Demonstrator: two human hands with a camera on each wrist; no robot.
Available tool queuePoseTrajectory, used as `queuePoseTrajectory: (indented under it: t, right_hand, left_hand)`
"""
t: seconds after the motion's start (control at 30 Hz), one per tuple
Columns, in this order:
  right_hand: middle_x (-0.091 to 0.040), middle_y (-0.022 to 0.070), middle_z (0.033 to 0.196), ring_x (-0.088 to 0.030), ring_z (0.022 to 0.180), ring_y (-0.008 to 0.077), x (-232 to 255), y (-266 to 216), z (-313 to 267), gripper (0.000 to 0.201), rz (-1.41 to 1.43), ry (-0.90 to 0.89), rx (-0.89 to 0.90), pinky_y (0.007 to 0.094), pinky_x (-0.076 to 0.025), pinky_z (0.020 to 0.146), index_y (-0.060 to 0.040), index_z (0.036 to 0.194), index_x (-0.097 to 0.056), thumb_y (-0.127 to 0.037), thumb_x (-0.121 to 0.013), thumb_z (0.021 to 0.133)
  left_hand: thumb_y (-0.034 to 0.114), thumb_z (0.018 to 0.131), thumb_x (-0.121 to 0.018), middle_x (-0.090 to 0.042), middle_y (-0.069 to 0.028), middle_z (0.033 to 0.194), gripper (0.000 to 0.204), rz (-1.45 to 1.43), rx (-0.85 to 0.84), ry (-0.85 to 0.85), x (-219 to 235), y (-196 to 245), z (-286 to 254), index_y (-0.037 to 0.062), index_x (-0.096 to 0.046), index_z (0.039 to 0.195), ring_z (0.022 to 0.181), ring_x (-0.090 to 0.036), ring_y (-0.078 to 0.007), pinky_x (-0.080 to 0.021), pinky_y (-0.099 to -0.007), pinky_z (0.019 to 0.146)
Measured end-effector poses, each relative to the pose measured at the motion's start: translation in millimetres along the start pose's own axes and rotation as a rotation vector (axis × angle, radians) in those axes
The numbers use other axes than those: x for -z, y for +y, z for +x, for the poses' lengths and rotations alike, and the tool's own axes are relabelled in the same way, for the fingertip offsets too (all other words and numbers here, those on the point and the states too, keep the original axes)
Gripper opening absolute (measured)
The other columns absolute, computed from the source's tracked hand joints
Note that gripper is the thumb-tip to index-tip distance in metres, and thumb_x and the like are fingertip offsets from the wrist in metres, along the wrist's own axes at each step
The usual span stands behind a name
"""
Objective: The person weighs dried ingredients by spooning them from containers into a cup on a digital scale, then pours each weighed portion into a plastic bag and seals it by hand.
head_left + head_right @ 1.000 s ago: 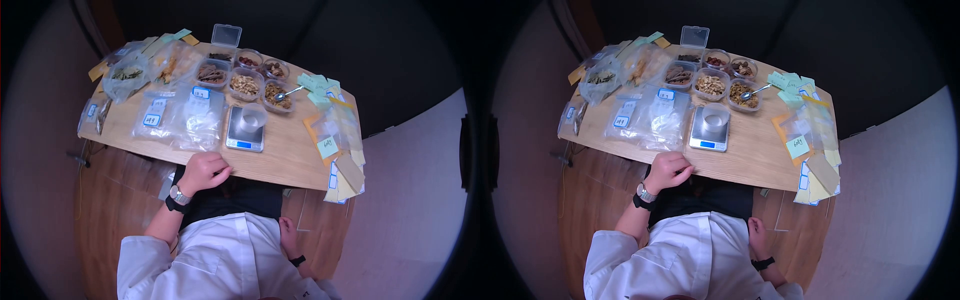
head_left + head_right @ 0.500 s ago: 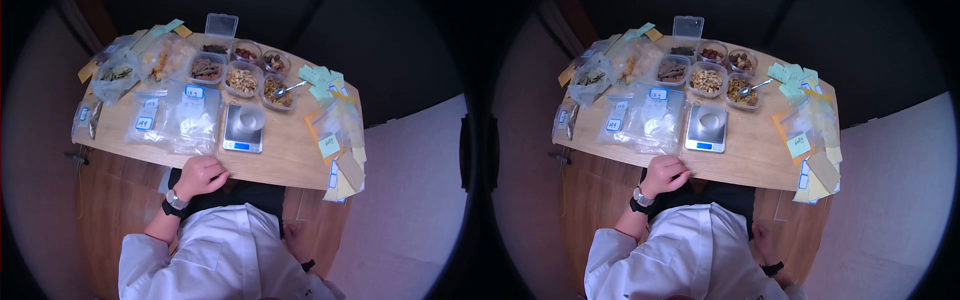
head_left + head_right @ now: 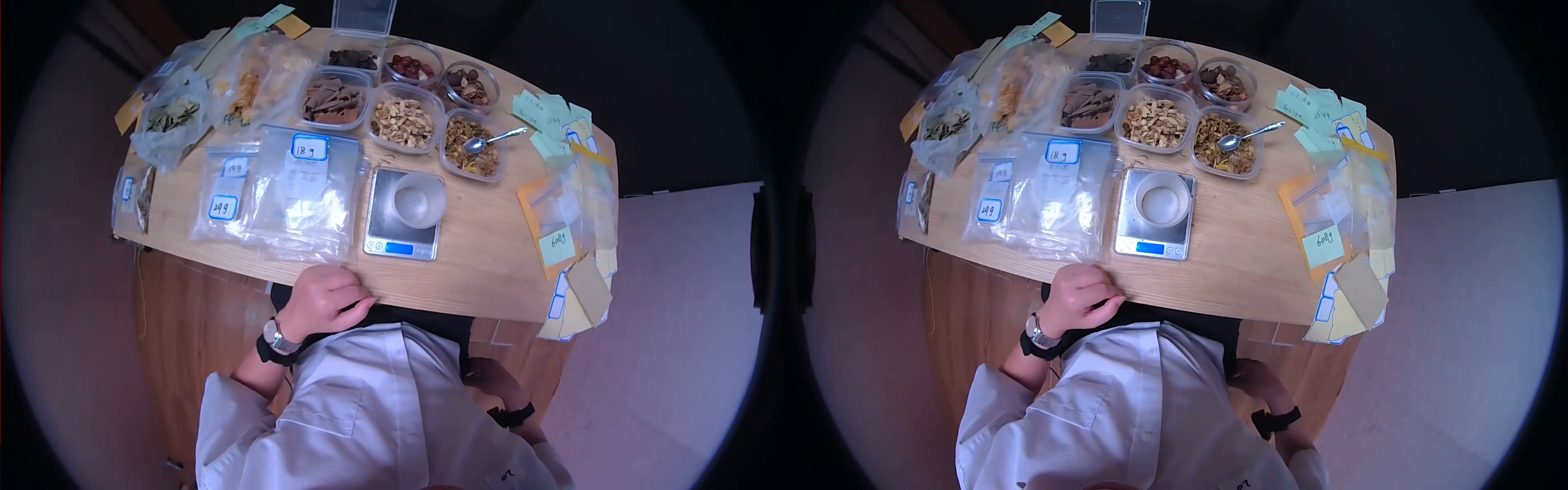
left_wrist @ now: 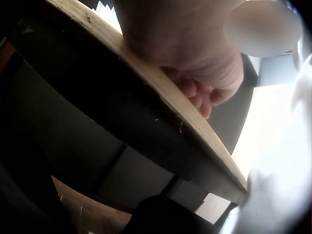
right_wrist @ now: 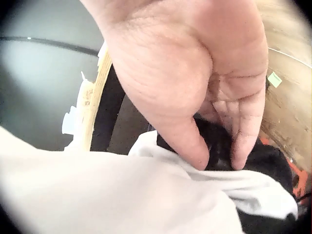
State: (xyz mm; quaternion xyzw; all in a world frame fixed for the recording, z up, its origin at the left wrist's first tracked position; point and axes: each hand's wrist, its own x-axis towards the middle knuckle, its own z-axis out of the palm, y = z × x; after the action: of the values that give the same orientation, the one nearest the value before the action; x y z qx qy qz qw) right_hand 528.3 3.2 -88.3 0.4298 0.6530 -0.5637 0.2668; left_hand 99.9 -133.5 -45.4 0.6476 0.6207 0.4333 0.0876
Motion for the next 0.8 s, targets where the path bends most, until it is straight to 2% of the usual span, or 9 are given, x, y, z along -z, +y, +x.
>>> queuePoseTrajectory:
  t: [0.07,0.2,0.27,0.3,0.37,0.4,0.47,0.63,0.8]
  right_hand:
    - [-0.077,0.0104,0.096,-0.074,0.087,0.0194,12.7,-23.6,-6.4,0.042,-0.39,0.117,0.144,0.0344,-0.058,0.08,0.002,0.116,-0.07,-0.019,-0.082,0.082]
    - [-0.078,0.0081,0.095,-0.074,0.083,0.0154,58.7,-118.2,-37.3,0.036,-0.482,0.004,0.153,0.0303,-0.057,0.078,-0.0014,0.114,-0.072,-0.017,-0.082,0.083]
    - [-0.077,0.0085,0.091,-0.073,0.081,0.0135,73.7,-136.1,-40.6,0.029,-0.015,-0.043,0.3,0.0256,-0.056,0.074,-0.0032,0.113,-0.074,-0.013,-0.08,0.086]
    - [-0.077,0.0085,0.091,-0.073,0.081,0.0135,77.2,-145.9,-32.2,0.029,-0.029,-0.052,0.312,0.0256,-0.056,0.074,-0.0032,0.113,-0.074,-0.013,-0.08,0.086]
    - [-0.074,0.0077,0.087,-0.07,0.075,0.0131,80.3,-170.2,-12.9,0.019,0.252,0.276,0.436,0.0243,-0.052,0.07,-0.0042,0.109,-0.076,-0.009,-0.076,0.09]
    - [-0.074,0.0077,0.087,-0.07,0.075,0.0131,82.2,-180.6,-3.1,0.019,0.24,0.273,0.448,0.0243,-0.052,0.07,-0.0042,0.109,-0.076,-0.009,-0.076,0.09]
    - [-0.07,0.0067,0.084,-0.065,0.068,0.0126,82.1,-197.4,17.4,0.013,-0.158,0.513,0.692,0.0255,-0.05,0.064,-0.0026,0.104,-0.076,-0.008,-0.073,0.092]
    - [-0.069,0.0085,0.085,-0.063,0.066,0.0154,69.2,-223.6,42.5,0.012,-0.214,0.534,0.761,0.0266,-0.049,0.06,-0.0012,0.102,-0.074,-0.008,-0.071,0.093]
    - [-0.07,0.0104,0.088,-0.064,0.067,0.0168,57.5,-231.0,55.6,0.012,-0.26,0.702,0.81,0.0272,-0.051,0.06,-0.0014,0.104,-0.073,-0.006,-0.07,0.094]
  left_hand:
    - [0.012,0.078,-0.08,-0.061,-0.0045,0.068,0.008,-0.062,0.003,-0.018,5.9,5.8,1.3,0.0087,-0.073,0.075,0.059,-0.061,-0.0222,-0.045,-0.0351,0.051]
    - [0.012,0.08,-0.08,-0.063,-0.0041,0.07,0.007,-0.162,-0.051,-0.096,42.5,28.3,10.4,0.0087,-0.074,0.077,0.06,-0.063,-0.0215,-0.047,-0.0341,0.052]
    - [0.013,0.08,-0.081,-0.062,-0.0038,0.07,0.011,-0.119,-0.067,-0.082,66.4,35.7,26.4,0.0091,-0.072,0.075,0.06,-0.062,-0.0216,-0.047,-0.0346,0.052]
    - [0.014,0.081,-0.081,-0.061,-0.0036,0.07,0.016,-0.083,-0.091,-0.078,78.7,35.3,35.9,0.0095,-0.069,0.073,0.059,-0.061,-0.0218,-0.047,-0.0351,0.052]
    - [0.011,0.08,-0.08,-0.065,-0.0035,0.071,0.009,0.027,-0.171,-0.046,97.0,31.3,56.7,0.0081,-0.073,0.075,0.059,-0.063,-0.0212,-0.047,-0.0346,0.051]
    - [0.011,0.08,-0.08,-0.064,-0.0041,0.071,0.01,0.082,-0.177,-0.019,105.4,31.6,69.8,0.0076,-0.072,0.075,0.059,-0.063,-0.022,-0.046,-0.035,0.051]
    - [0.011,0.08,-0.08,-0.064,-0.0048,0.07,0.011,0.142,-0.189,0.012,116.8,31.3,98.6,0.0071,-0.071,0.075,0.059,-0.062,-0.0229,-0.046,-0.0354,0.051]
    - [0.015,0.087,-0.074,-0.064,-0.009,0.073,0.012,0.191,-0.119,0.186,105.8,5.4,164.8,0.0051,-0.073,0.083,0.063,-0.061,-0.0282,-0.046,-0.0358,0.056]
    - [0.018,0.091,-0.072,-0.067,-0.0105,0.079,0.015,0.146,0.023,0.099,63.7,-45.1,170.7,0.0031,-0.075,0.089,0.067,-0.062,-0.0273,-0.048,-0.0338,0.06]
